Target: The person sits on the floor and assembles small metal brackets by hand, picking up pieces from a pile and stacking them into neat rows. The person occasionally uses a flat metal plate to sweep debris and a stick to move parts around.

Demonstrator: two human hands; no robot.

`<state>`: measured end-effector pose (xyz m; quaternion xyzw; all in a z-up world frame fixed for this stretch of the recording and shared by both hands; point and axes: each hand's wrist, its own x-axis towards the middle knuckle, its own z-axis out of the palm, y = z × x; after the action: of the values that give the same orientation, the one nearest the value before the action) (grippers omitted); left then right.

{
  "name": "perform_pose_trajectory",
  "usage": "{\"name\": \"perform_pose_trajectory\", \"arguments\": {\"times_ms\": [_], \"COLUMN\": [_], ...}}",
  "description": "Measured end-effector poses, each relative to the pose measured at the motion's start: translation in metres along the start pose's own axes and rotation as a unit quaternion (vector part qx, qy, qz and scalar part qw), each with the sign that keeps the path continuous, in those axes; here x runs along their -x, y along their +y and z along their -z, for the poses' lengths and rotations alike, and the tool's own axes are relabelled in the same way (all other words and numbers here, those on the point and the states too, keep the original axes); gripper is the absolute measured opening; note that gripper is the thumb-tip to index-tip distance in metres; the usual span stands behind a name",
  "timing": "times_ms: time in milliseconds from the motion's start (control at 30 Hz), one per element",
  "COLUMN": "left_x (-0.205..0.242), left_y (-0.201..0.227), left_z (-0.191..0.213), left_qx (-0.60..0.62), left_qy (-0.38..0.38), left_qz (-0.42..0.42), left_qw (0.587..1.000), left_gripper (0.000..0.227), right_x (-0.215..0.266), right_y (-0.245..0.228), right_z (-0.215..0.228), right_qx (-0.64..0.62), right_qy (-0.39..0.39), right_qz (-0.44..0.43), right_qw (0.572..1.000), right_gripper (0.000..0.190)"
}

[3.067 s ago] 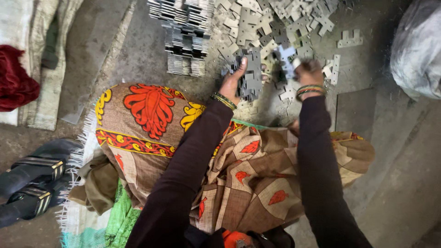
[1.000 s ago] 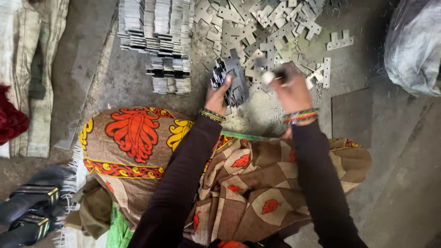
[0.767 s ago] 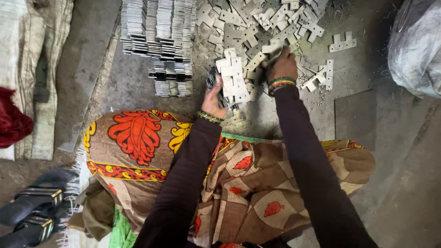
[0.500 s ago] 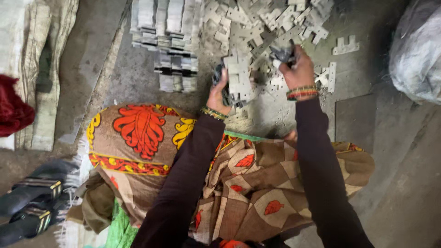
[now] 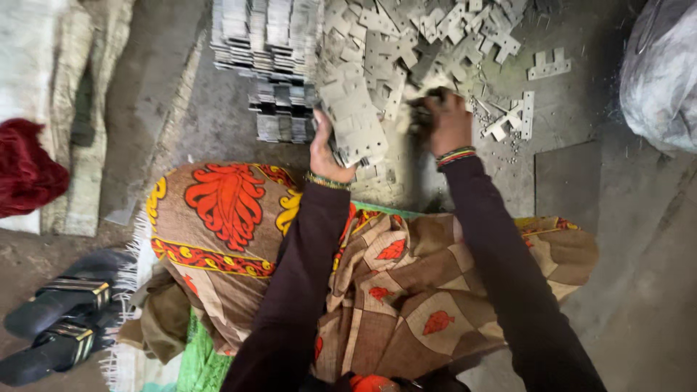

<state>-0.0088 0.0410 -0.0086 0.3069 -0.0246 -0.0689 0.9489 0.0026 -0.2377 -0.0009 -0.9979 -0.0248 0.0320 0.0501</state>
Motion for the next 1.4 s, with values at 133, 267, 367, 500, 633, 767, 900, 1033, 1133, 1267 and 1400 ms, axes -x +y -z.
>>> {"name": "perform_pose_trajectory", "arguments": {"times_ms": [133,267,367,500,633,767,900,1033,1133,1267,1400], "left_x": [0.028,0.057,0.066,0.079,0.071,0.066,0.073,0.069,0.070,0.067,0.065], "left_y": [0.041,0.055,0.056,0.050,0.044,0.052,0.054,0.052,0.053,0.057,0.059], "left_z": [-0.013,-0.025,-0.030,-0.027,-0.024,-0.022,-0.021,-0.019,-0.018,-0.021,-0.023], "left_qx": [-0.013,0.170,0.210,0.225,0.222,0.233,0.258,0.265,0.266,0.246,0.252], "left_qy": [0.005,0.066,0.076,0.048,0.101,0.093,0.097,0.066,0.065,0.069,0.044], "left_qz": [0.031,0.118,0.147,0.150,0.147,0.121,0.099,0.076,0.077,0.068,0.074], "left_qw": [0.999,0.976,0.963,0.962,0.959,0.960,0.956,0.959,0.959,0.964,0.964], "left_gripper": [0.063,0.073,0.074,0.073,0.074,0.074,0.073,0.072,0.072,0.071,0.070], "right_x": [-0.018,-0.064,-0.132,-0.188,-0.186,-0.165,-0.144,-0.125,-0.108,-0.105,-0.101], "right_y": [0.018,-0.036,-0.114,-0.150,-0.132,-0.113,-0.088,-0.053,-0.033,-0.006,0.002], "right_z": [0.024,0.027,0.005,-0.004,0.020,0.038,0.044,0.050,0.049,0.062,0.063], "right_qx": [0.078,-0.076,-0.053,0.110,0.090,0.090,0.093,0.080,0.069,0.109,0.224], "right_qy": [-0.017,0.049,-0.077,-0.177,-0.200,-0.252,-0.232,-0.212,-0.187,-0.214,-0.199], "right_qz": [-0.069,0.112,0.142,0.089,0.088,0.048,0.060,0.056,0.056,0.004,-0.040], "right_qw": [0.994,0.990,0.985,0.974,0.972,0.962,0.966,0.972,0.978,0.971,0.953], "right_gripper": [0.070,0.056,0.073,0.119,0.105,0.110,0.108,0.095,0.092,0.093,0.081]}}
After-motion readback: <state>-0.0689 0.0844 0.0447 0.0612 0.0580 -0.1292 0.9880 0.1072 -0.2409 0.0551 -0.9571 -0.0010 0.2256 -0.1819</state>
